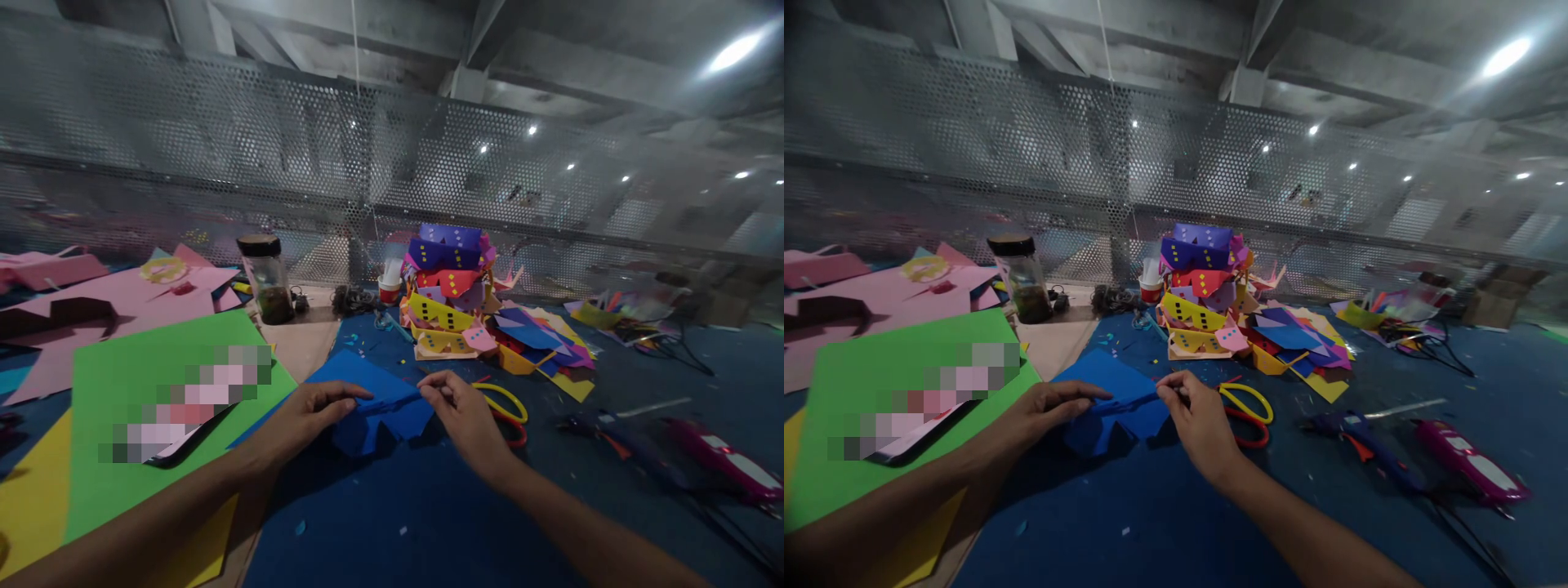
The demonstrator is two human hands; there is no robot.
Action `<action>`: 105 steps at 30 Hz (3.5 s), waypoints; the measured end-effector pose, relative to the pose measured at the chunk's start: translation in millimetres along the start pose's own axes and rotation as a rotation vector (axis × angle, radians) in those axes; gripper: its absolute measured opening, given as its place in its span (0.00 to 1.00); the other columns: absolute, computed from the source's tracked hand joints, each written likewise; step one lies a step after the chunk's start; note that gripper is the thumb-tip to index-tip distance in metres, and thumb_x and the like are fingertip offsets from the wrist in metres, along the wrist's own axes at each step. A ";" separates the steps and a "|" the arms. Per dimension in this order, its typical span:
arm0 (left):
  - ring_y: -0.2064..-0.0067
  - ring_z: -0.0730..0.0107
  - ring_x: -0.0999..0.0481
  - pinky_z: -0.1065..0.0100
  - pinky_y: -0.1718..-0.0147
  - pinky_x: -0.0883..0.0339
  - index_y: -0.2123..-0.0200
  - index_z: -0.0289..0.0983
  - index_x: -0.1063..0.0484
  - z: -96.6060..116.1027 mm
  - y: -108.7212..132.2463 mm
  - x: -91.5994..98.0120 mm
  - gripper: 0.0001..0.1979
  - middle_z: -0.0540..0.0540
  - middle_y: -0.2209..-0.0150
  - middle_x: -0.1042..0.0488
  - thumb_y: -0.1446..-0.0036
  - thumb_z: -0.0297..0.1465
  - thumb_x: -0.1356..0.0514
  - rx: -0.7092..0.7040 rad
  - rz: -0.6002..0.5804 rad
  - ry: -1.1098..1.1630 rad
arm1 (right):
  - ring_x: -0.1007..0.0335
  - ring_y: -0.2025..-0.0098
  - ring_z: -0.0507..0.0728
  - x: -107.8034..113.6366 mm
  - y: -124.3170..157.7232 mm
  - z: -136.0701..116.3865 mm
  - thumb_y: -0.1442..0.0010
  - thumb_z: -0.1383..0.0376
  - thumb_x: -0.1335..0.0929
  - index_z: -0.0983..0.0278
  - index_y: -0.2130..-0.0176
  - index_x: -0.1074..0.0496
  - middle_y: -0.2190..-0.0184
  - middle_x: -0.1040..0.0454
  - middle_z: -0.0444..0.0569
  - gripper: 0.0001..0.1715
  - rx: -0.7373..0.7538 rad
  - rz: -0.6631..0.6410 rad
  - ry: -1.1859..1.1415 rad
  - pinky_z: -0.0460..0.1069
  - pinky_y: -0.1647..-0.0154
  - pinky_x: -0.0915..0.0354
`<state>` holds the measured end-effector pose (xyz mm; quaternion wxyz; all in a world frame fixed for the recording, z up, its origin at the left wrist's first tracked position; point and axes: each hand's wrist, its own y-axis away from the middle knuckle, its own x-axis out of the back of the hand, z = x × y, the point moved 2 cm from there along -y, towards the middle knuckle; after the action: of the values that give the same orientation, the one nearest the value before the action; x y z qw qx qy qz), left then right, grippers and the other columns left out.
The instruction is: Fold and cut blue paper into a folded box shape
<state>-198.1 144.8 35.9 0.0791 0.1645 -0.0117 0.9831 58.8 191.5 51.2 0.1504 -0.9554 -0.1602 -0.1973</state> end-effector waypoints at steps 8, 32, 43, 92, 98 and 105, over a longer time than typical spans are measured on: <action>0.66 0.67 0.30 0.69 0.67 0.39 0.56 0.37 0.19 -3.3 5.7 -10.0 0.24 0.47 0.67 0.23 0.40 0.51 0.38 0.032 -0.120 0.020 | 0.29 0.68 0.54 -6.4 7.5 -5.2 0.32 0.55 0.33 0.62 0.59 0.25 0.70 0.24 0.45 0.14 0.068 -0.054 -0.011 0.46 0.69 0.39; 0.70 0.69 0.26 0.71 0.70 0.36 0.60 0.39 0.17 1.3 8.7 -22.9 0.17 0.47 0.67 0.17 0.48 0.45 0.30 0.064 -0.168 0.111 | 0.34 0.74 0.51 -11.4 15.3 -16.3 0.33 0.57 0.32 0.62 0.61 0.26 0.75 0.27 0.41 0.12 0.062 -0.132 0.003 0.46 0.73 0.44; 0.72 0.72 0.31 0.73 0.74 0.41 0.63 0.37 0.18 5.1 7.6 -21.9 0.19 0.49 0.71 0.20 0.43 0.48 0.34 -0.008 -0.095 -0.065 | 0.42 0.76 0.50 -10.9 16.0 -10.5 0.31 0.54 0.34 0.61 0.54 0.26 0.76 0.33 0.39 0.15 0.051 -0.218 0.024 0.46 0.76 0.50; 0.69 0.69 0.31 0.70 0.71 0.40 0.65 0.36 0.20 20.1 19.6 -29.3 0.19 0.48 0.71 0.24 0.36 0.46 0.41 -0.091 -0.129 -0.202 | 0.35 0.74 0.51 -21.7 24.0 -23.4 0.31 0.55 0.33 0.63 0.66 0.24 0.76 0.29 0.41 0.17 0.138 -0.254 0.143 0.46 0.72 0.47; 0.70 0.72 0.34 0.71 0.71 0.42 0.65 0.35 0.20 13.1 17.4 -28.9 0.19 0.49 0.72 0.27 0.38 0.46 0.38 -0.060 -0.134 -0.077 | 0.34 0.75 0.51 -18.6 20.1 -17.6 0.32 0.49 0.35 0.63 0.73 0.32 0.79 0.34 0.40 0.25 0.048 -0.290 0.077 0.45 0.74 0.46; 0.75 0.76 0.44 0.71 0.75 0.50 0.68 0.35 0.22 10.9 14.8 -29.4 0.20 0.54 0.78 0.37 0.40 0.48 0.37 -0.015 -0.207 0.041 | 0.40 0.77 0.49 -21.3 22.1 -16.6 0.32 0.48 0.35 0.62 0.75 0.40 0.79 0.43 0.38 0.27 0.006 -0.313 -0.063 0.45 0.74 0.47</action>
<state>-169.5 125.2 36.7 0.1817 0.1439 -0.0004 0.9728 42.8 160.5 51.8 0.1156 -0.9240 -0.3123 -0.1880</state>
